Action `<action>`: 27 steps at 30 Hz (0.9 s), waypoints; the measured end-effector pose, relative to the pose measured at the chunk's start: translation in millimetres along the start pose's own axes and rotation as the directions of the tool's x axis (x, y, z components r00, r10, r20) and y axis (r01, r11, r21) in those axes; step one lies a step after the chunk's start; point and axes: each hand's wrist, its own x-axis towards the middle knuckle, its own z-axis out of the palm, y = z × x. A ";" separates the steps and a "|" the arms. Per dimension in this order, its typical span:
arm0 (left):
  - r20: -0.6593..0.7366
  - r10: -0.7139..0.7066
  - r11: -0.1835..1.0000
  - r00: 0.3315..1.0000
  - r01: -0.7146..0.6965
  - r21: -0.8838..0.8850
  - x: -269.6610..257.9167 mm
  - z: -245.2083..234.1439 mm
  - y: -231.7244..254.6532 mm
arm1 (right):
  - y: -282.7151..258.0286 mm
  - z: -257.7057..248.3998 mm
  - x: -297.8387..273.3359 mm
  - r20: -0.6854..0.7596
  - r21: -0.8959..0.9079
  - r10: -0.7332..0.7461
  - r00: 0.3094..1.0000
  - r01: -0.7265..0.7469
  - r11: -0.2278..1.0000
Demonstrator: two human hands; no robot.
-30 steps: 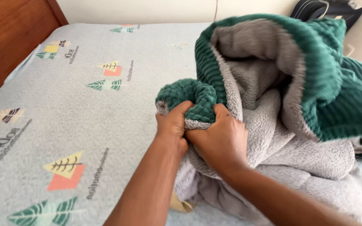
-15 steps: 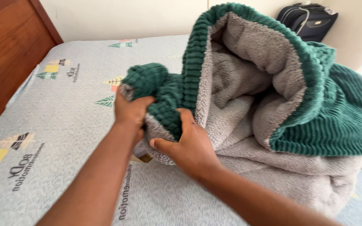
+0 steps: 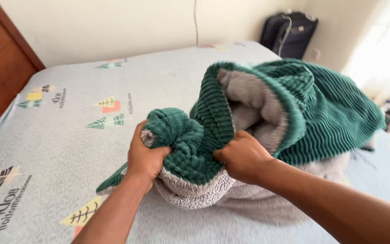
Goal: The person spreads a green corduroy blanket over the mattress, unfolds and turns it to orient it across the bed, then pulls and smooths the fabric to lay it flat over the sleeping surface.
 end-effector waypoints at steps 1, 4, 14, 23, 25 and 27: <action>0.016 0.003 0.998 1.000 -0.004 0.058 -8.0 0.5 -1.1 | -2.0 7.5 -8.2 -0.072 0.017 -0.042 0.997 0.043 0.999; 0.055 0.065 0.987 0.996 -0.073 0.144 -23.5 2.0 1.4 | -13.0 24.4 -27.2 0.143 0.177 0.059 0.988 -0.084 0.981; 0.072 0.324 0.905 0.943 -0.331 0.267 -18.5 2.1 -7.2 | -52.0 49.0 -76.0 0.252 0.595 0.228 0.940 -0.336 0.730; 0.140 0.306 0.948 0.942 -0.315 0.049 -5.4 -1.6 -25.8 | -34.3 57.5 -32.4 -0.730 0.173 0.212 0.650 -0.124 0.977; 0.145 0.340 0.933 0.929 -0.353 0.070 -2.1 -7.1 -30.8 | -35.2 49.2 -17.7 -0.505 0.300 0.211 0.837 -0.059 0.952; 0.144 0.312 0.941 0.939 -0.326 0.091 1.5 -21.9 -35.5 | -44.7 43.3 -9.1 -0.223 0.317 0.290 0.931 -0.212 0.925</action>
